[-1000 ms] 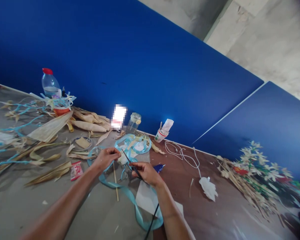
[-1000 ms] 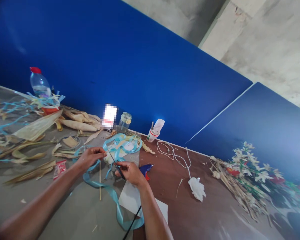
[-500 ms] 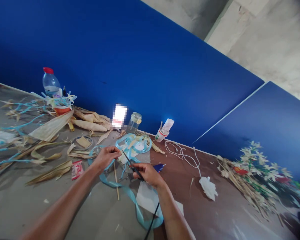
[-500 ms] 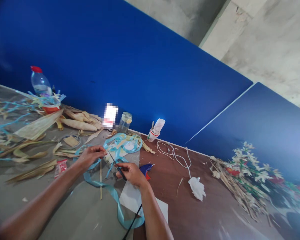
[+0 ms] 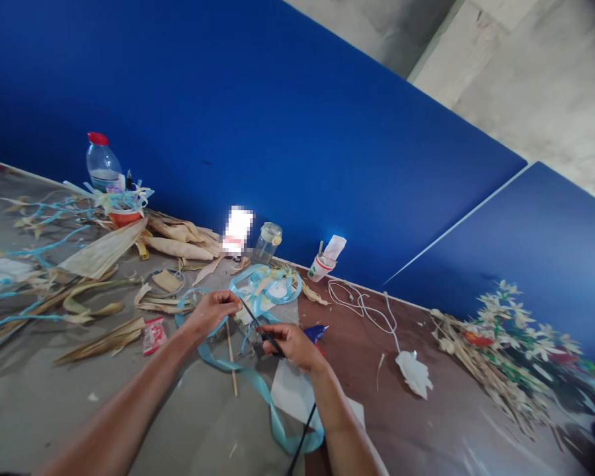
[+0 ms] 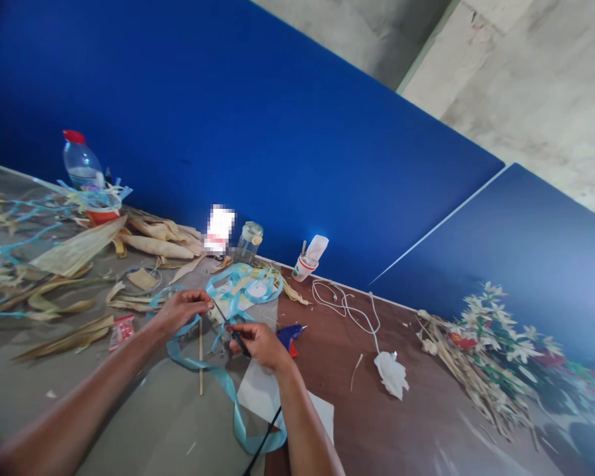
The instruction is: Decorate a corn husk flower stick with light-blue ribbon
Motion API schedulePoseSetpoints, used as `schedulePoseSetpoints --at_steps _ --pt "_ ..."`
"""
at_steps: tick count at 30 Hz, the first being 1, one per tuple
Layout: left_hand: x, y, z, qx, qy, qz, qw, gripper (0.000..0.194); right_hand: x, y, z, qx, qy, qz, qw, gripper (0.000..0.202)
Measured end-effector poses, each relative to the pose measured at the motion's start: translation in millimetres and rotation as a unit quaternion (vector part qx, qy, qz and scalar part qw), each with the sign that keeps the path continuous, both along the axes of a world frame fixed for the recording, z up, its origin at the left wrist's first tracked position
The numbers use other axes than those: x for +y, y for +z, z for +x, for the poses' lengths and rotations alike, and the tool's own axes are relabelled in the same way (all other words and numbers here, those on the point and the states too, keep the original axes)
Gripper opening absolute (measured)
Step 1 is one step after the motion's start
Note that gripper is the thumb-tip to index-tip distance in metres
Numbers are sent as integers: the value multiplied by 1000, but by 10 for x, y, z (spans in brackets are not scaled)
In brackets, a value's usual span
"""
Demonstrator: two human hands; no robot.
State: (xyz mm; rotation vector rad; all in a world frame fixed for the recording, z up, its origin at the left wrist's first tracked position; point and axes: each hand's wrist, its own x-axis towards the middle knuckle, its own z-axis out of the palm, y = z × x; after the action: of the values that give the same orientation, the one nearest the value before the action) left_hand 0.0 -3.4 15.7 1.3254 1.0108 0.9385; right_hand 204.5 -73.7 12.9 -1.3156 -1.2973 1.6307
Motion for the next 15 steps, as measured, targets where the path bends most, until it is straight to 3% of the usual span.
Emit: schedulePoseSetpoints --at_steps 15 --pt "-1 -28 25 18 -20 0 1000 19 -4 8 -69 2 1 23 1000 52"
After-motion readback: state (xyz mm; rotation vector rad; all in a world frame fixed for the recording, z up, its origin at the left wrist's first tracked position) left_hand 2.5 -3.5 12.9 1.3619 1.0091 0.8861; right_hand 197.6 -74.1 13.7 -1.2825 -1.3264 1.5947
